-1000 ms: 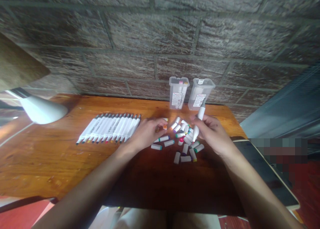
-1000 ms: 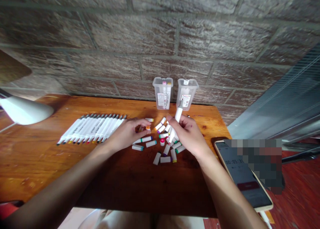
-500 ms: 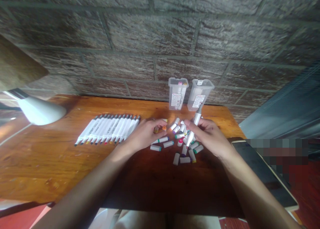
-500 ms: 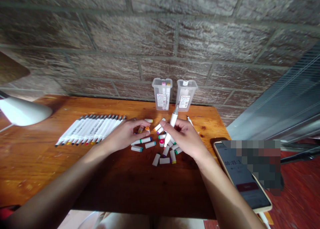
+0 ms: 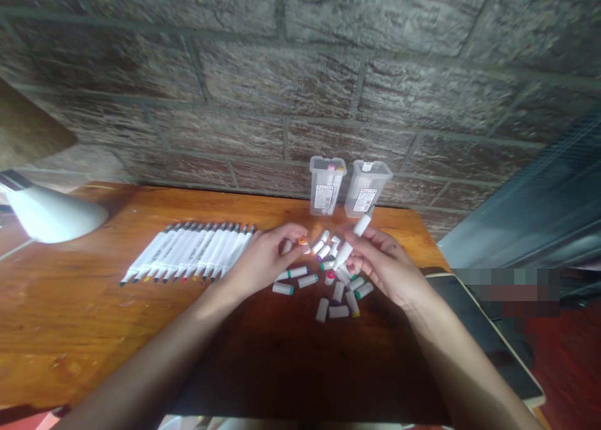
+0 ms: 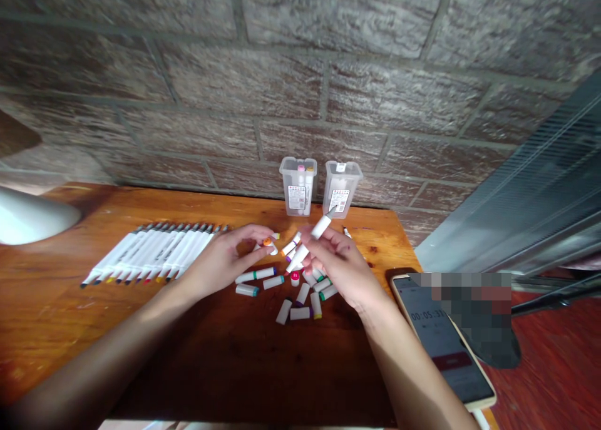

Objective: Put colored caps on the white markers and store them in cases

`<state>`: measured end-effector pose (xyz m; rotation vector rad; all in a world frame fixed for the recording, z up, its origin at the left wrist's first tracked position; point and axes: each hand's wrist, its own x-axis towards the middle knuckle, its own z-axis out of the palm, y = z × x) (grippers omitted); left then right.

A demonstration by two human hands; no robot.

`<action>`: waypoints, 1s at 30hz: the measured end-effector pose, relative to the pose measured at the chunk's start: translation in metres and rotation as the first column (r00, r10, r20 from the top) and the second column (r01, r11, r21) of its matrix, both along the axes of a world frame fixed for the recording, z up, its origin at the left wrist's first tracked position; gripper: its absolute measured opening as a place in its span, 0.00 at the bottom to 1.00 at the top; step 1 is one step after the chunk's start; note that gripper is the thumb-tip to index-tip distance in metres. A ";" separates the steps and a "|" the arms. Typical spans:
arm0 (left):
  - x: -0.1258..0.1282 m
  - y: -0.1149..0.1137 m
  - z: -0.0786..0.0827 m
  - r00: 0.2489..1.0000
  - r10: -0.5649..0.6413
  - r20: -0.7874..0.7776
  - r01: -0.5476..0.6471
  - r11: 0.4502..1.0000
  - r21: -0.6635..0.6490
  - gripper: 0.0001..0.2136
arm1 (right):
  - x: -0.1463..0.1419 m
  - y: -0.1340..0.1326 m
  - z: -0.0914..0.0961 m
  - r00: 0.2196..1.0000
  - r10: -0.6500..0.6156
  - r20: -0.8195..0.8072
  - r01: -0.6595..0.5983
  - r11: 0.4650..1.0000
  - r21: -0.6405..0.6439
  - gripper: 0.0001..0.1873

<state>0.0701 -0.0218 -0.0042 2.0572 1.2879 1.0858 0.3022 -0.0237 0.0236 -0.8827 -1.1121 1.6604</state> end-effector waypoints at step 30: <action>0.016 -0.018 0.023 0.858 -0.128 0.497 0.102 0.992 0.078 0.09 | 0.002 0.005 -0.002 0.975 -0.059 -0.216 0.037 0.994 -0.107 0.07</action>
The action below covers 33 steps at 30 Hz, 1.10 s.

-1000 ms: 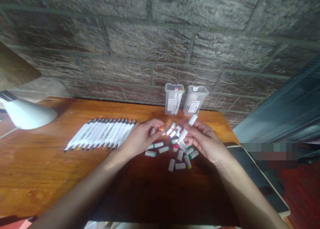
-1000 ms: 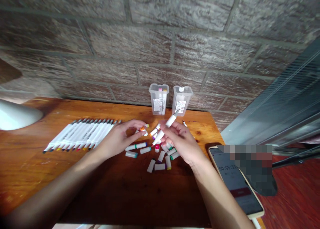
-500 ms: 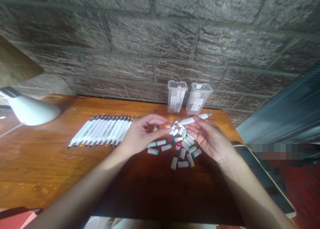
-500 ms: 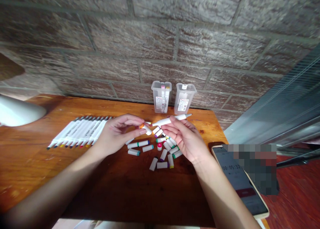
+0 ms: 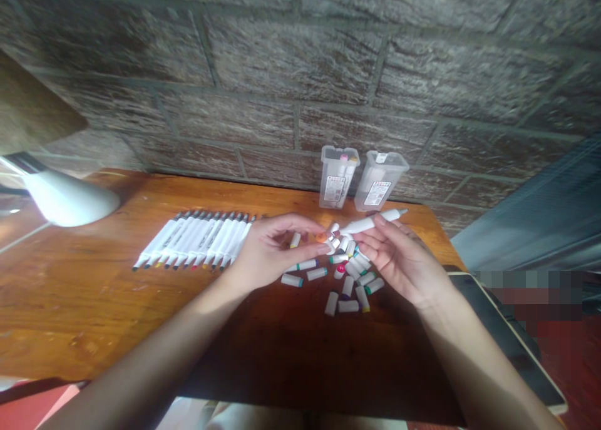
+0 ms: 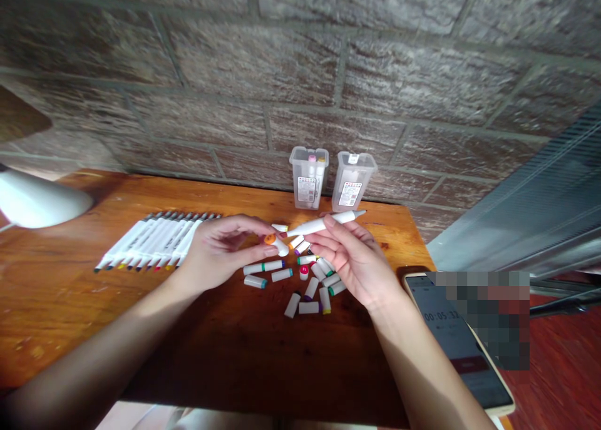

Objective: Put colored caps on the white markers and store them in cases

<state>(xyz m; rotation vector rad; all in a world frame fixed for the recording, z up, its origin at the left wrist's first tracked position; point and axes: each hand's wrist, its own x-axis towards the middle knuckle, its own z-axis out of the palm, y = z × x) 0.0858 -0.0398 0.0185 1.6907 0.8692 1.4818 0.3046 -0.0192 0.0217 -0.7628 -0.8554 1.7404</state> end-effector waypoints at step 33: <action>-0.008 0.017 0.004 0.727 0.237 0.644 0.345 0.686 -0.641 0.08 | -0.004 -0.004 0.006 0.995 -0.071 -0.070 0.074 0.996 0.040 0.16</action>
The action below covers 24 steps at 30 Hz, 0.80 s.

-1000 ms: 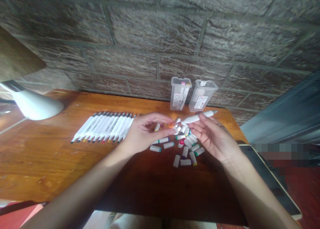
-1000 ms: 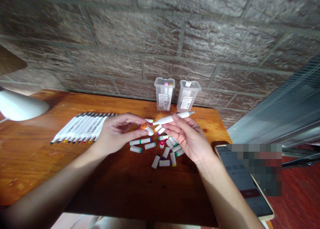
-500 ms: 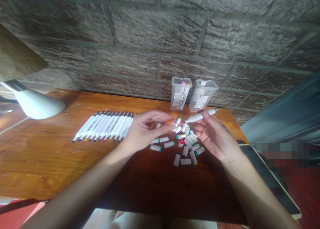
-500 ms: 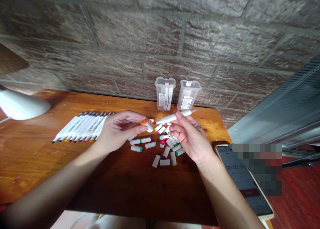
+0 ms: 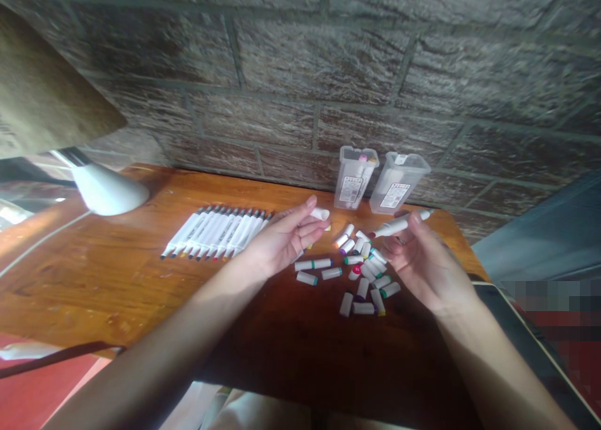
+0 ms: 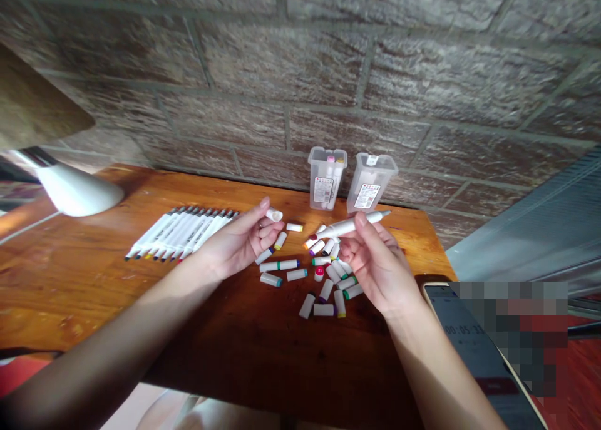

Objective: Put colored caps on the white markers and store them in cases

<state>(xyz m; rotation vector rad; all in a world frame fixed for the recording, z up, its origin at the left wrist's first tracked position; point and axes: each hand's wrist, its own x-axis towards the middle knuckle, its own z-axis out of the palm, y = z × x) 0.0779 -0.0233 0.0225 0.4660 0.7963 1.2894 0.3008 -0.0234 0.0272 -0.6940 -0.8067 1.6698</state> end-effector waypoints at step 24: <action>-0.003 -0.002 0.000 0.994 -0.070 -0.078 0.078 0.992 0.103 0.09 | -0.001 0.000 -0.002 0.997 -0.032 0.072 0.031 0.999 0.015 0.14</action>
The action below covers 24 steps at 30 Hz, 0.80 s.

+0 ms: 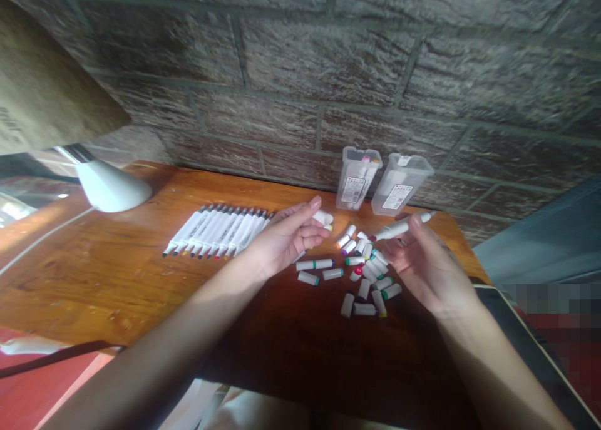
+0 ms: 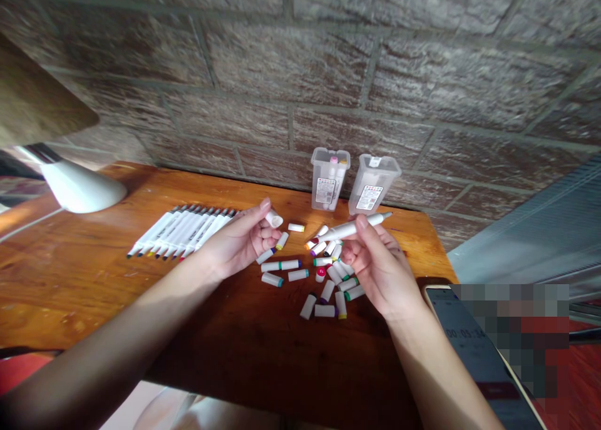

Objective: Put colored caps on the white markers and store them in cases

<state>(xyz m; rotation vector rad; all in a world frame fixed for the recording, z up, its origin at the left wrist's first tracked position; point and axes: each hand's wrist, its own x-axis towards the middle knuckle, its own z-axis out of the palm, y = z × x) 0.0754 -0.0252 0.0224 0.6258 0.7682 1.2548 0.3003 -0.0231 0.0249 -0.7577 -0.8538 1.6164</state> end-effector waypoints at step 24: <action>0.005 -0.001 -0.006 0.978 -0.008 -0.207 0.016 0.999 0.035 0.16 | -0.022 -0.035 -0.005 0.747 -0.533 0.398 0.209 0.756 0.621 0.06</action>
